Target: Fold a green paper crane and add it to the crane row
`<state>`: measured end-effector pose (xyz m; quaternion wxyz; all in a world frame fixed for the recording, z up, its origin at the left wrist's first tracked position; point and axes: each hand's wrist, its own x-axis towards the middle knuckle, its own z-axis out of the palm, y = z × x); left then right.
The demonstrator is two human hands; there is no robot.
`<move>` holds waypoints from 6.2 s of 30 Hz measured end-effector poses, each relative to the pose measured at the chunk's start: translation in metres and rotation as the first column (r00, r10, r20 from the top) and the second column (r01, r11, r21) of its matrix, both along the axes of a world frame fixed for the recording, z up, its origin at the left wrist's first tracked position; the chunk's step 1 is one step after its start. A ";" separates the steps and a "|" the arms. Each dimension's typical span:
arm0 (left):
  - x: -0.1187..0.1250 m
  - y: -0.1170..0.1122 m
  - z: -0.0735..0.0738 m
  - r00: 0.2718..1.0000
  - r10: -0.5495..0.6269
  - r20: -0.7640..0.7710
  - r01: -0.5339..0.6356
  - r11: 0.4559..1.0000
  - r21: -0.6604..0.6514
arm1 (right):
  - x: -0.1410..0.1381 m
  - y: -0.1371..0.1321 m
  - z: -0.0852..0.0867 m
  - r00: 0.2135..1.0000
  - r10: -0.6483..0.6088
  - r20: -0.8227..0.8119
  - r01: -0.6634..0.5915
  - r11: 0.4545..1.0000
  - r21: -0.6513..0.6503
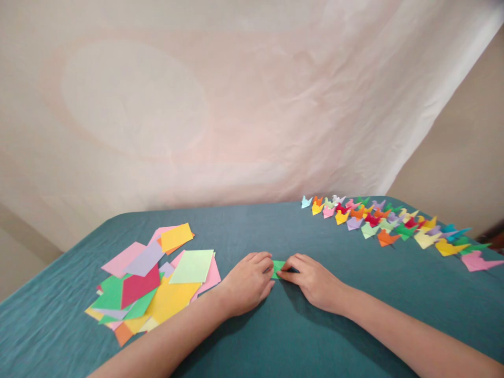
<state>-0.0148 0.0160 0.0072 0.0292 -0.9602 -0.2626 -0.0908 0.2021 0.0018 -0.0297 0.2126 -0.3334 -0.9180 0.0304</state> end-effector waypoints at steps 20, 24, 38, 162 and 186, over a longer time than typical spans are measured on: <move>0.001 0.000 -0.007 0.998 0.028 0.062 -0.028 1.000 -0.011 | -0.003 -0.002 0.001 1.000 -0.005 0.024 0.005 1.000 -0.008; 0.003 -0.003 -0.005 0.998 0.029 0.056 -0.030 0.999 0.015 | -0.003 -0.003 0.002 1.000 -0.007 0.026 0.007 1.000 -0.013; 0.002 -0.001 -0.003 0.993 0.038 0.115 -0.036 0.999 -0.023 | -0.003 -0.003 0.006 0.997 -0.028 0.071 0.032 0.998 -0.062; 0.004 0.008 -0.019 0.968 -0.053 0.246 0.047 0.998 0.031 | -0.023 -0.012 0.009 0.948 -0.318 0.012 0.302 0.911 0.282; 0.002 0.009 -0.016 0.973 -0.056 0.224 0.085 0.989 -0.124 | 0.002 0.015 0.007 0.921 -0.260 -0.291 0.127 0.905 -0.407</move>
